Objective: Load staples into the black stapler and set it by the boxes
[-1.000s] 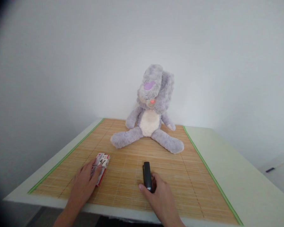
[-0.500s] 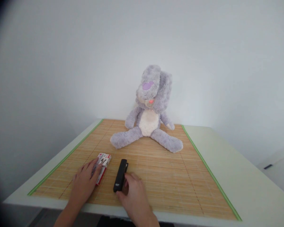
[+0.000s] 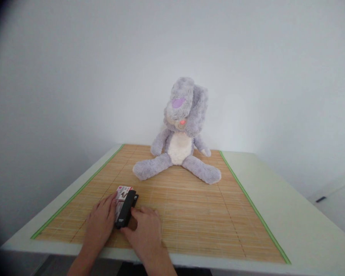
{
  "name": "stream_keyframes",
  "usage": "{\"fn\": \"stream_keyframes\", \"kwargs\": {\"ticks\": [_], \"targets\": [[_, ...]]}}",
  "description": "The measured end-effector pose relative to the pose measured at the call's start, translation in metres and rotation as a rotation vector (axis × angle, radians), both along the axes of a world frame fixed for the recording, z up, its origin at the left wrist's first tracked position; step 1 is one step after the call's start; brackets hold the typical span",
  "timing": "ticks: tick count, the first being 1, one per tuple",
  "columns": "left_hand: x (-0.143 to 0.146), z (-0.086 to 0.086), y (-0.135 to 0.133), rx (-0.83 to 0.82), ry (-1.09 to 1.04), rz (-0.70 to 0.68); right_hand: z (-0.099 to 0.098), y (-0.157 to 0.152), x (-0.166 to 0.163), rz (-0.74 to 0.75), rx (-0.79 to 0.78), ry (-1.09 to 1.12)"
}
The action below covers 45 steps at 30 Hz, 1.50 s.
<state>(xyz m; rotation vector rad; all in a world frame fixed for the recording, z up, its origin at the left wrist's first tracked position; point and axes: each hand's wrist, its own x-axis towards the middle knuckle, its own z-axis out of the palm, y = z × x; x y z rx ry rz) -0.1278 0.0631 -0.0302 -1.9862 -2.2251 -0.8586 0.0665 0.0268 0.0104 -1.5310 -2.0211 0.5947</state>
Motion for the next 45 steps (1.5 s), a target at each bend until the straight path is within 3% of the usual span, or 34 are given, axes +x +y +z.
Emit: {"fn": "stream_keyframes", "kwargs": {"ticks": [29, 45], "targets": [[-0.017, -0.015, 0.007, 0.072, -0.062, 0.04, -0.002, -0.001, -0.012, -0.043, 0.127, -0.001], [-0.017, -0.014, 0.006, 0.073, -0.098, 0.051, -0.002, 0.0, -0.015, -0.043, 0.101, -0.031]]}}
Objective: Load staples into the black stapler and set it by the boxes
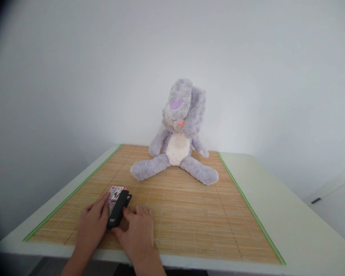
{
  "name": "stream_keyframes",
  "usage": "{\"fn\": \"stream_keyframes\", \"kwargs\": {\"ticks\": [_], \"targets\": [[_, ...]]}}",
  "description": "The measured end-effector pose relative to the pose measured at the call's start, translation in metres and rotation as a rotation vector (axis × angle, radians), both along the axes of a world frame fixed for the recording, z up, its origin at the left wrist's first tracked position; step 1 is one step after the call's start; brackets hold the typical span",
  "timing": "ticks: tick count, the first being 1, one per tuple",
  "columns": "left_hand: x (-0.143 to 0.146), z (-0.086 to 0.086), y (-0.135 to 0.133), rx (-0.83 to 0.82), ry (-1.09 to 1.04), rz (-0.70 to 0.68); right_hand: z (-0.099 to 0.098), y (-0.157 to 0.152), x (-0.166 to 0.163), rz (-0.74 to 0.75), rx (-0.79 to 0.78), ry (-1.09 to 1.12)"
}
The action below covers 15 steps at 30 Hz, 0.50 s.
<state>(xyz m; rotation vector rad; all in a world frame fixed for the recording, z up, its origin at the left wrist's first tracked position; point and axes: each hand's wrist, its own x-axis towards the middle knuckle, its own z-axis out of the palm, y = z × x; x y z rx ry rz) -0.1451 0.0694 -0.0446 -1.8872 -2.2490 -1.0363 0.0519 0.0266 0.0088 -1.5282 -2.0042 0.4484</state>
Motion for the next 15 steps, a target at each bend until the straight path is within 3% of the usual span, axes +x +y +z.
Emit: {"fn": "stream_keyframes", "kwargs": {"ticks": [9, 15], "targets": [[0.001, 0.002, 0.001, -0.002, -0.007, 0.009, 0.004, -0.002, 0.002, 0.013, -0.027, 0.017], [0.009, 0.033, -0.016, 0.171, -0.076, 0.105, 0.001, -0.005, 0.024, 0.065, -0.064, 0.089]]}}
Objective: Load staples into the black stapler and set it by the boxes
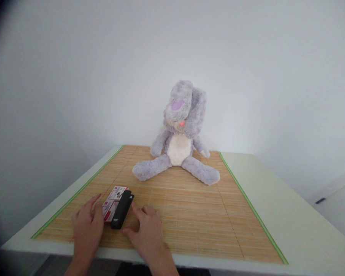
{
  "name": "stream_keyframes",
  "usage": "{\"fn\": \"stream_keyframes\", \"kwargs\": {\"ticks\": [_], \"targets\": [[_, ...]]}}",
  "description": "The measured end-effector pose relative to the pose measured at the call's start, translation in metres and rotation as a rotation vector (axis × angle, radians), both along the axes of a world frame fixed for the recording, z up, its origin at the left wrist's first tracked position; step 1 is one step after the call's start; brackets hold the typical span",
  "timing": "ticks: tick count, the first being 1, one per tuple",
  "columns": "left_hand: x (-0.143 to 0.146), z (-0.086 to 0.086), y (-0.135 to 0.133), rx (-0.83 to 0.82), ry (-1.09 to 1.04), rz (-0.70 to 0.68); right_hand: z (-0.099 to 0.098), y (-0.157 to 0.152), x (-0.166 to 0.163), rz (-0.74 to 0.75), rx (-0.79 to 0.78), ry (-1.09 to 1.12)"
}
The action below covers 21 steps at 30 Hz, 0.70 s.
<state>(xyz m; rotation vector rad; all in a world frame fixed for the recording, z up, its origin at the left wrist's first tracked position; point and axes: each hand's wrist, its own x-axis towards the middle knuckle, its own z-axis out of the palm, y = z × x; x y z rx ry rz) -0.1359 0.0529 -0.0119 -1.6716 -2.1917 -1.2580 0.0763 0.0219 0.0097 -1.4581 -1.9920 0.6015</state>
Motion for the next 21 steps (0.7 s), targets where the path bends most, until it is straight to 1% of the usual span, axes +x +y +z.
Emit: {"fn": "stream_keyframes", "kwargs": {"ticks": [2, 3, 5, 6, 7, 8, 9, 11, 12, 15, 18, 21], "targets": [[0.017, 0.016, -0.014, 0.067, -0.004, 0.029, -0.002, -0.001, 0.011, 0.006, 0.007, 0.016], [0.029, 0.024, -0.022, 0.1, -0.008, 0.018, -0.003, -0.001, 0.018, -0.001, 0.023, 0.02], [0.06, 0.033, -0.035, 0.155, -0.017, -0.077, -0.004, 0.0, 0.035, -0.047, 0.07, 0.016], [0.077, 0.034, -0.04, 0.153, -0.022, -0.185, -0.005, 0.002, 0.046, -0.085, 0.095, 0.006], [0.095, 0.033, -0.042, 0.127, -0.003, -0.325, -0.006, 0.003, 0.057, -0.124, 0.117, -0.009], [0.111, 0.029, -0.042, 0.06, 0.019, -0.461, -0.008, 0.004, 0.07, -0.158, 0.137, -0.03], [0.125, 0.024, -0.04, -0.01, 0.04, -0.567, -0.01, 0.006, 0.083, -0.186, 0.155, -0.057], [0.147, 0.01, -0.03, -0.092, 0.083, -0.681, -0.015, 0.008, 0.108, -0.22, 0.179, -0.123], [0.154, 0.003, -0.024, -0.115, 0.118, -0.711, -0.019, 0.009, 0.119, -0.231, 0.181, -0.157], [0.162, -0.012, -0.007, -0.162, 0.207, -0.725, -0.029, 0.007, 0.145, -0.239, 0.163, -0.227], [0.163, -0.017, -0.001, -0.212, 0.249, -0.696, -0.033, 0.002, 0.155, -0.262, 0.165, -0.227], [0.163, -0.018, -0.003, -0.224, 0.26, -0.662, -0.03, -0.007, 0.152, -0.281, 0.175, -0.189]]}}
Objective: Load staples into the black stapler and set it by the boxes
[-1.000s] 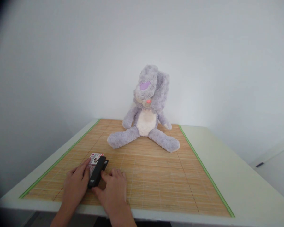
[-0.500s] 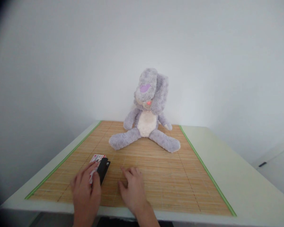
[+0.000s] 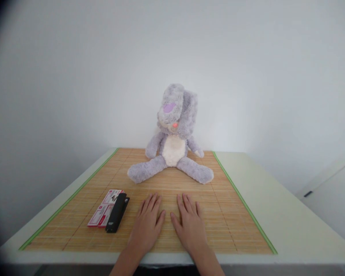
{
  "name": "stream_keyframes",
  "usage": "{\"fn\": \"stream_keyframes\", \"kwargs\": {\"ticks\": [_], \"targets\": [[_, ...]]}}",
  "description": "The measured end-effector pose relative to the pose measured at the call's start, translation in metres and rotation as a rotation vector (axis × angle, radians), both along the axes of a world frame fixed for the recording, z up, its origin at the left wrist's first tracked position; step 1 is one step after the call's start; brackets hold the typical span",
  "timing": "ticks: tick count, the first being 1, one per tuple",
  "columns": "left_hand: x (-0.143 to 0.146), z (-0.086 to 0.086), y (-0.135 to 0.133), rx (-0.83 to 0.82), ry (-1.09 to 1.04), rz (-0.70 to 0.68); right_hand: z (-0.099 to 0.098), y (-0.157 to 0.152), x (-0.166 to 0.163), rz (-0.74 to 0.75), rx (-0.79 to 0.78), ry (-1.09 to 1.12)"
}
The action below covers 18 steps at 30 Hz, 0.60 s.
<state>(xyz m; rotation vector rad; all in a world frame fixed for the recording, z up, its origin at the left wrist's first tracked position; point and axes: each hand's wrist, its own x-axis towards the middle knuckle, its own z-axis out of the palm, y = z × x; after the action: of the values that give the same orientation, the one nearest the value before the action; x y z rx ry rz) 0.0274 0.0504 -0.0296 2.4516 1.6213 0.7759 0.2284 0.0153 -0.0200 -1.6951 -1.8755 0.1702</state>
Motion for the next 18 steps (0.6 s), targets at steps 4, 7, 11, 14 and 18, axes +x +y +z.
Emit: {"fn": "stream_keyframes", "kwargs": {"ticks": [4, 7, 11, 14, 18], "targets": [[0.0, -0.001, -0.002, 0.024, -0.004, -0.01, 0.011, -0.012, -0.014, 0.077, -0.005, 0.031], [-0.001, -0.001, -0.002, 0.01, 0.01, -0.013, 0.015, -0.016, -0.028, 0.138, -0.027, 0.043], [-0.003, 0.0, -0.001, -0.011, 0.025, -0.028, 0.016, -0.014, -0.042, 0.175, -0.022, 0.097], [-0.004, 0.001, -0.001, 0.003, 0.027, -0.042, 0.02, -0.01, -0.046, 0.195, -0.001, 0.176], [-0.004, 0.003, -0.002, 0.016, 0.028, -0.046, 0.025, 0.002, -0.047, 0.178, -0.004, 0.416]]}}
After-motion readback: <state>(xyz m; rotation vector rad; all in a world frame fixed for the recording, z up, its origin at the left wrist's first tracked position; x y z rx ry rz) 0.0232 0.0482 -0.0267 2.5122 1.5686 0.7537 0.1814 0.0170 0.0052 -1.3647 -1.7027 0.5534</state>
